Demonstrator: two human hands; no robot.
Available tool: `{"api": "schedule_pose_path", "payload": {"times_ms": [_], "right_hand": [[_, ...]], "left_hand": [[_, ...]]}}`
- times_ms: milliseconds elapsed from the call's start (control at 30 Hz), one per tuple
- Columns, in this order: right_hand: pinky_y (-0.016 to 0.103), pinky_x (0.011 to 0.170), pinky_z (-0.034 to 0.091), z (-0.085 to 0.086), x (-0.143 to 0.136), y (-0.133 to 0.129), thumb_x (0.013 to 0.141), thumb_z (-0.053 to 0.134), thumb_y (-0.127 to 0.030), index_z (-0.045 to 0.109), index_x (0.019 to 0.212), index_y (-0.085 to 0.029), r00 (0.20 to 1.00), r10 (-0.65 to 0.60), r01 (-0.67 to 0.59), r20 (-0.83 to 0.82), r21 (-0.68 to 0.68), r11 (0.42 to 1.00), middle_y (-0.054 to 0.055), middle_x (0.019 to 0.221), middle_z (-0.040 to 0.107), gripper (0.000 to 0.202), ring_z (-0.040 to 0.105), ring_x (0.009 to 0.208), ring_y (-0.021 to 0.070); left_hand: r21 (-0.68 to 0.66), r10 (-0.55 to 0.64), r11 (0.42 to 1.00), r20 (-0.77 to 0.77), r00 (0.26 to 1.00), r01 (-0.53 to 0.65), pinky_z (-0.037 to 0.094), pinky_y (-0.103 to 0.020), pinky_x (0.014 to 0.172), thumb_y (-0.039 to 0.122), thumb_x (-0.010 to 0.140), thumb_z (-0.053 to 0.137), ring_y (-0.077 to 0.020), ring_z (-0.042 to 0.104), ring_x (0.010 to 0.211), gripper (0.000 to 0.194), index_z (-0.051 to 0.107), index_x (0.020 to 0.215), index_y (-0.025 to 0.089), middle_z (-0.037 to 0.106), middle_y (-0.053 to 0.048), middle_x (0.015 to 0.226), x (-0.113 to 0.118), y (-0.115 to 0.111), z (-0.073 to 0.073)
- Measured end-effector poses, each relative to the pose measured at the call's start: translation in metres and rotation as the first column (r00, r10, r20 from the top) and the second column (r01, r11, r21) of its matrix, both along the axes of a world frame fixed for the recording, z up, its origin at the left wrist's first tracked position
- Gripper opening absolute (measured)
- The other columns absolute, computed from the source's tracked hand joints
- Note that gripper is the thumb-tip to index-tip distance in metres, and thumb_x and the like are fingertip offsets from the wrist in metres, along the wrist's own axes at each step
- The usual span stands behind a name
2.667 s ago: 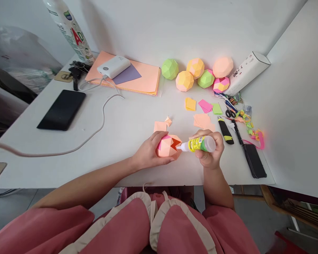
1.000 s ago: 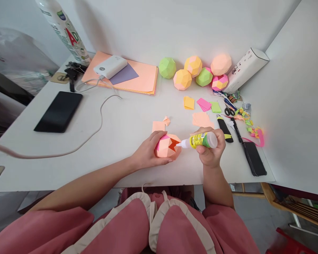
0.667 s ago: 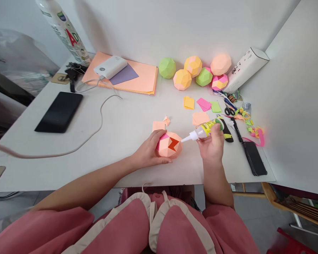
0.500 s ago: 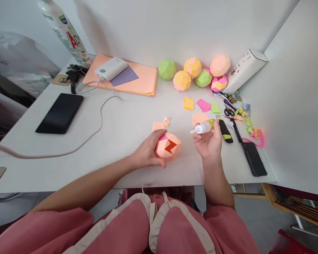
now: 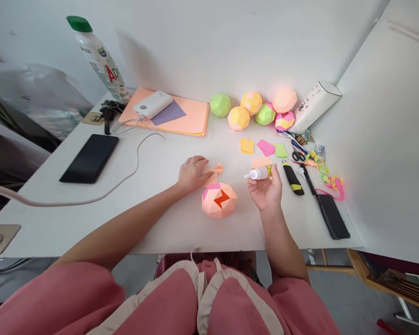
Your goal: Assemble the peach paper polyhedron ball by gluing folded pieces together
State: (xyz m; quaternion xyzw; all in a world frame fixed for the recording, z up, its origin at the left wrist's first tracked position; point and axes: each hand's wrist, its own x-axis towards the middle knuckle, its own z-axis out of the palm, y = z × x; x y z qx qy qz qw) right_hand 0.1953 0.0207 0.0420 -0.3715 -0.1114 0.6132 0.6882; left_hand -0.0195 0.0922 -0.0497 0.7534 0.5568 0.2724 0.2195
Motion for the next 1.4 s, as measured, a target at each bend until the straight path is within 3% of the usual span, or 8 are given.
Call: {"api": "schedule_pose_path", "payload": {"times_ms": [300, 500, 733, 900, 1000, 1133, 1267, 1400], "right_hand": [[0.019, 0.041, 0.044, 0.0, 0.005, 0.004, 0.076, 0.074, -0.051, 0.057, 0.078, -0.019, 0.998, -0.051, 0.051, -0.026, -0.02, 0.999, -0.004, 0.064, 0.063, 0.036, 0.055, 0.05, 0.0074], [0.019, 0.041, 0.045, -0.001, 0.0, 0.003, 0.076, 0.074, -0.05, 0.061, 0.082, -0.021, 0.999, -0.034, 0.034, 0.021, -0.012, 0.999, -0.002, 0.067, 0.066, 0.032, 0.06, 0.055, 0.0098], [0.019, 0.041, 0.044, -0.006, 0.0, 0.005, 0.074, 0.076, -0.047, 0.059, 0.08, -0.021, 0.999, -0.036, 0.036, 0.027, 0.003, 0.999, -0.004, 0.066, 0.064, 0.032, 0.06, 0.056, 0.0098], [0.019, 0.043, 0.044, -0.002, 0.006, 0.005, 0.075, 0.074, -0.049, 0.059, 0.083, -0.021, 0.993, -0.089, 0.084, 0.075, 0.065, 0.994, -0.004, 0.069, 0.065, 0.033, 0.058, 0.055, 0.0089], [0.021, 0.043, 0.044, 0.003, 0.01, 0.0, 0.074, 0.071, -0.057, 0.06, 0.083, -0.022, 0.966, -0.161, 0.121, 0.201, 0.2, 0.972, -0.002, 0.068, 0.064, 0.038, 0.058, 0.055, 0.0107], [0.024, 0.039, 0.04, 0.012, 0.015, -0.012, 0.075, 0.061, -0.069, 0.058, 0.078, -0.025, 0.878, -0.274, 0.102, 0.394, 0.404, 0.909, -0.002, 0.069, 0.06, 0.044, 0.05, 0.048, 0.011], [0.023, 0.037, 0.035, 0.019, 0.013, -0.021, 0.074, 0.058, -0.072, 0.056, 0.08, -0.027, 0.855, -0.25, -0.023, 0.454, 0.515, 0.857, -0.003, 0.066, 0.054, 0.045, 0.046, 0.046, 0.011], [0.022, 0.034, 0.03, 0.019, 0.009, -0.024, 0.076, 0.06, -0.069, 0.057, 0.082, -0.026, 0.869, -0.105, -0.212, 0.483, 0.556, 0.804, -0.003, 0.063, 0.053, 0.043, 0.04, 0.041, 0.0096]], "left_hand": [[0.208, -0.27, 0.94, -0.035, 0.962, 0.272, 0.036, -0.056, 0.105, 0.036, 0.084, 0.063, -0.0315, 0.044, 0.121, 0.02, 0.071, 0.098, 0.025, 0.055, -0.01, 0.127, 0.015, 0.009, 0.006], [0.077, -0.167, 0.983, -0.033, 0.985, 0.169, 0.037, -0.058, 0.103, 0.037, 0.07, 0.075, -0.0357, 0.047, 0.118, 0.019, 0.071, 0.083, 0.023, 0.057, -0.012, 0.119, 0.024, 0.009, 0.004], [0.079, -0.148, 0.987, 0.071, 0.987, 0.142, 0.042, -0.05, 0.103, 0.03, 0.084, 0.061, -0.028, 0.05, 0.118, 0.011, 0.066, 0.081, 0.02, 0.057, -0.011, 0.122, 0.017, 0.014, 0.003], [0.104, -0.072, 0.994, 0.431, 0.899, 0.03, 0.046, -0.044, 0.1, 0.039, 0.085, 0.062, -0.0231, 0.058, 0.109, 0.02, 0.062, 0.077, 0.02, 0.065, -0.008, 0.111, 0.006, -0.002, 0.044], [-0.098, -0.018, 0.99, 0.627, 0.779, 0.102, 0.052, -0.038, 0.083, 0.05, 0.081, 0.067, -0.0199, 0.063, 0.085, 0.03, 0.063, 0.078, 0.02, 0.068, -0.004, 0.086, 0.004, -0.03, 0.088], [-0.448, 0.016, 0.718, 0.775, 0.632, 0.532, 0.047, -0.03, 0.056, 0.05, 0.073, 0.075, -0.0131, 0.054, 0.058, 0.033, 0.066, 0.074, 0.018, 0.063, -0.002, 0.068, 0.011, -0.079, 0.124], [-0.622, 0.163, 0.354, 0.777, 0.608, 0.699, 0.037, -0.023, 0.05, 0.039, 0.066, 0.08, -0.0071, 0.046, 0.054, 0.03, 0.064, 0.071, 0.014, 0.058, 0.001, 0.066, 0.024, -0.112, 0.122], [-0.685, 0.306, 0.303, 0.728, 0.613, 0.663, 0.033, -0.022, 0.049, 0.033, 0.062, 0.081, -0.0056, 0.041, 0.052, 0.029, 0.059, 0.064, 0.014, 0.048, 0.005, 0.059, 0.032, -0.122, 0.113]]}}
